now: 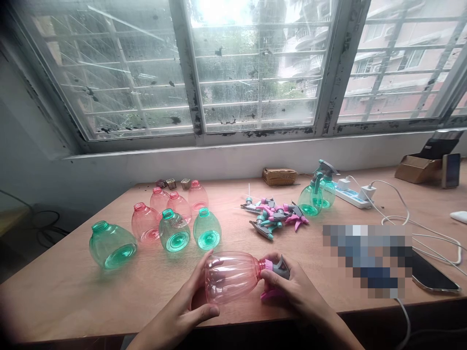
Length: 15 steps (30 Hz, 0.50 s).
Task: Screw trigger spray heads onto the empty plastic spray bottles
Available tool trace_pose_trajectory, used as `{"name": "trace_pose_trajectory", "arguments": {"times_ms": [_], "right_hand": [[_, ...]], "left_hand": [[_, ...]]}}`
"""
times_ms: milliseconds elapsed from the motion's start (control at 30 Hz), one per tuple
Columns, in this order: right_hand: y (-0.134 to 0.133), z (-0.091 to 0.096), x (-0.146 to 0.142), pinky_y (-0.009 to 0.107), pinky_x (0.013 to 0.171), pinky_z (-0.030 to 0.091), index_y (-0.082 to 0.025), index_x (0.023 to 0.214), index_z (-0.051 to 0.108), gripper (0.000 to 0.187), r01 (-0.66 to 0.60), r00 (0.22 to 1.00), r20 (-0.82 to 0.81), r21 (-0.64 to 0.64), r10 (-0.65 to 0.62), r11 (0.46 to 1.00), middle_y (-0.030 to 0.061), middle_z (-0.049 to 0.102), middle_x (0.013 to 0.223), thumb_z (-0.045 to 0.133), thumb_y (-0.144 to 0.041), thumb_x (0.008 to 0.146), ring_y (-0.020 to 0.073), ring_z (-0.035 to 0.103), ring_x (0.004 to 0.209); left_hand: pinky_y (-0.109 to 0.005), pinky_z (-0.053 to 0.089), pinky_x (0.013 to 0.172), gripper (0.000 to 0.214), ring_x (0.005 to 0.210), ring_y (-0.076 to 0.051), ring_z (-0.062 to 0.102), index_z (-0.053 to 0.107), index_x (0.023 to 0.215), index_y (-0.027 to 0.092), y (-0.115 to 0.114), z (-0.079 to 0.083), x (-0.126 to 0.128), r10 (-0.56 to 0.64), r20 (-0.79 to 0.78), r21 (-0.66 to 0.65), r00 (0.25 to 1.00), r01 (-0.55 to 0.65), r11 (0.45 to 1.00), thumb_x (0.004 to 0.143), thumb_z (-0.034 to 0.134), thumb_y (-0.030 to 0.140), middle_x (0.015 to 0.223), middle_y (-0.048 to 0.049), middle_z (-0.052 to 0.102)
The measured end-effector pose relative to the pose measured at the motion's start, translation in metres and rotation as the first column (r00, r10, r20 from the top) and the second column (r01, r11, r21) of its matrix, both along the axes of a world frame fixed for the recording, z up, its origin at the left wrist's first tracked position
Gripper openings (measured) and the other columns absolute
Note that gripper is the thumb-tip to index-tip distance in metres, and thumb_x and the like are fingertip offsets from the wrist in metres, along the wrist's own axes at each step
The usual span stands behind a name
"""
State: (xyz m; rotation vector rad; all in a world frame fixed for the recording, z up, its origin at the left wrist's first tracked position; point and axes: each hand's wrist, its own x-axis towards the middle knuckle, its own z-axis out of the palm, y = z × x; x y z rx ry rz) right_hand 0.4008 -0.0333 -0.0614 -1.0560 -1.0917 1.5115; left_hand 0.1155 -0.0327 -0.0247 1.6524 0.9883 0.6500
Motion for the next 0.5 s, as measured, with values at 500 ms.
{"name": "trace_pose_trajectory", "arguments": {"times_ms": [500], "right_hand": [[0.003, -0.014, 0.005, 0.04, 0.076, 0.064, -0.023, 0.113, 0.061, 0.039, -0.027, 0.999, -0.018, 0.052, 0.028, 0.998, -0.0024, 0.07, 0.085, 0.083, -0.039, 0.084, 0.0196, 0.07, 0.074]], "left_hand": [[-0.042, 0.023, 0.125, 0.099, 0.153, -0.032, 0.024, 0.008, 0.163, 0.021, 0.001, -0.005, -0.001, -0.016, 0.04, -0.029, 0.999, 0.017, 0.999, 0.089, 0.071, 0.038, 0.156, -0.0125, 0.044]]}}
